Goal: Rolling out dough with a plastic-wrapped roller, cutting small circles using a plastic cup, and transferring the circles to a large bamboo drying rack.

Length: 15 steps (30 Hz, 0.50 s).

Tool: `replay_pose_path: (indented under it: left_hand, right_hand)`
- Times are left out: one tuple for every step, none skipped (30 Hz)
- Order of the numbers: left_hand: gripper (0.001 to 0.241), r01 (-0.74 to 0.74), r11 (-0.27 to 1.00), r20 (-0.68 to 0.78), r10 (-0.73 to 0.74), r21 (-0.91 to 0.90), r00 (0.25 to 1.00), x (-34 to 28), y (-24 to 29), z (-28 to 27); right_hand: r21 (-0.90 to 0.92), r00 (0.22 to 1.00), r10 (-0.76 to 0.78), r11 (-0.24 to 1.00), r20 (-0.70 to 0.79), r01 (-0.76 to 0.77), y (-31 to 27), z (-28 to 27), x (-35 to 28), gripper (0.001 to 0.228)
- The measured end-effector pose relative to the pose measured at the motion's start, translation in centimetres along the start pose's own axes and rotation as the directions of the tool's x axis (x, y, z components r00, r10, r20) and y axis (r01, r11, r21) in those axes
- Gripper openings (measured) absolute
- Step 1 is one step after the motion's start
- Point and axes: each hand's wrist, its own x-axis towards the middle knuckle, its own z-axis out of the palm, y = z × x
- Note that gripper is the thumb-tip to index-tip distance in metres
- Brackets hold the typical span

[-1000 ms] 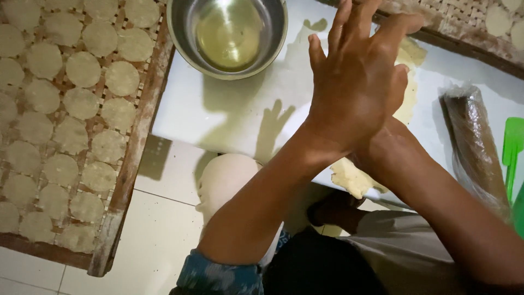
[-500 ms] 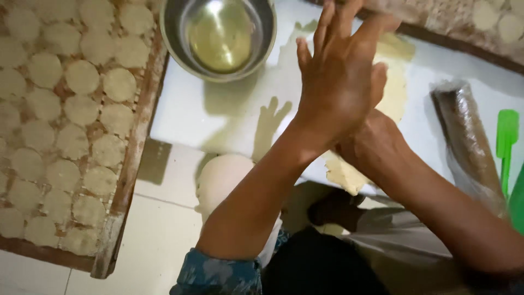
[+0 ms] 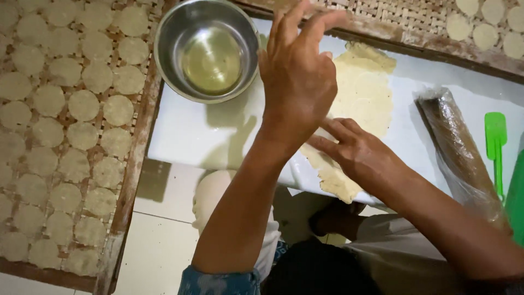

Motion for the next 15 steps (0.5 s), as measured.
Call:
replay_pose_path:
  left_hand:
    - [0.045, -0.002, 1.000, -0.025, 0.002, -0.003, 1.000, 0.1, 0.0, -0.2]
    - [0.045, 0.002, 1.000, -0.023, -0.002, 0.002, 1.000, 0.1, 0.0, -0.4]
    - [0.045, -0.006, 1.000, -0.032, 0.006, 0.009, 0.999, 0.2, 0.1, -0.6]
    - [0.045, -0.014, 1.000, -0.039, 0.015, 0.010, 0.999, 0.2, 0.2, -0.7]
    - [0.045, -0.012, 1.000, -0.035, 0.012, 0.010, 0.999, 0.2, 0.1, -0.5]
    - [0.046, -0.003, 1.000, -0.022, 0.003, 0.022, 1.000, 0.2, 0.1, -0.3]
    - [0.048, 0.006, 0.999, -0.009, -0.006, 0.034, 1.000, 0.2, 0.1, -0.2]
    - [0.048, 0.006, 0.999, -0.008, -0.005, 0.036, 1.000, 0.2, -0.1, -0.1]
    - [0.053, -0.011, 0.998, -0.009, 0.011, 0.056, 1.000, 0.2, -0.1, 0.1]
    - [0.059, -0.031, 0.997, -0.009, 0.032, 0.077, 0.999, 0.2, -0.2, 0.1]
    - [0.059, -0.035, 0.996, -0.009, 0.036, 0.078, 0.999, 0.0, -0.5, 0.6]
    - [0.061, 0.000, 0.995, 0.020, -0.002, 0.099, 1.000, 0.0, -0.7, 1.2]
    - [0.063, 0.035, 0.992, 0.047, -0.041, 0.121, 0.998, -0.1, -0.8, 1.7]
    - [0.063, 0.008, 0.994, 0.047, -0.013, 0.110, 0.999, -0.2, -0.7, 1.5]
    - [0.065, 0.007, 0.998, 0.082, -0.012, 0.069, 0.997, -0.2, -0.5, 1.4]
  right_hand:
    - [0.018, 1.000, 0.019, 1.000, 0.017, -0.020, 0.1, 0.2, 0.0, 0.074]
    - [0.024, 1.000, 0.016, 1.000, 0.017, -0.017, 0.0, 0.1, 0.3, 0.074]
    - [0.021, 0.999, 0.038, 0.999, 0.024, -0.038, 0.0, 0.0, 0.5, 0.067]
    - [0.016, 0.997, 0.065, 0.998, 0.033, -0.065, -0.1, -0.1, 0.6, 0.060]
    - [0.020, 0.997, 0.067, 0.998, 0.035, -0.067, 0.0, 0.0, 0.6, 0.060]
    - [0.017, 0.997, 0.076, 0.997, 0.028, -0.076, 0.1, 0.1, 0.6, 0.054]
    - [0.014, 0.996, 0.085, 0.996, 0.020, -0.085, 0.2, 0.1, 0.7, 0.049]
    - [0.016, 0.996, 0.085, 0.996, 0.019, -0.085, 0.5, 0.6, 0.7, 0.049]
    - [-0.060, 0.998, 0.050, 0.997, -0.046, -0.053, 0.7, 1.1, 0.7, 0.048]
    - [-0.138, 0.994, 0.011, 0.990, -0.112, -0.026, 1.0, 1.5, 0.7, 0.053]
    - [-0.138, 0.993, 0.012, 0.990, -0.116, -0.028, 1.1, 2.1, 0.7, 0.053]
    - [-0.109, 0.992, 0.085, 0.990, -0.089, -0.095, 1.2, 2.6, 0.8, 0.057]
    - [-0.080, 0.986, 0.158, 0.984, -0.060, -0.162, 1.5, 3.0, 0.7, 0.063]
    - [-0.095, 0.982, 0.172, 0.979, -0.080, -0.179, 1.6, 3.3, 0.6, 0.063]
    - [-0.018, 0.967, 0.253, 0.967, -0.033, -0.254, 1.7, 3.5, 0.4, 0.065]
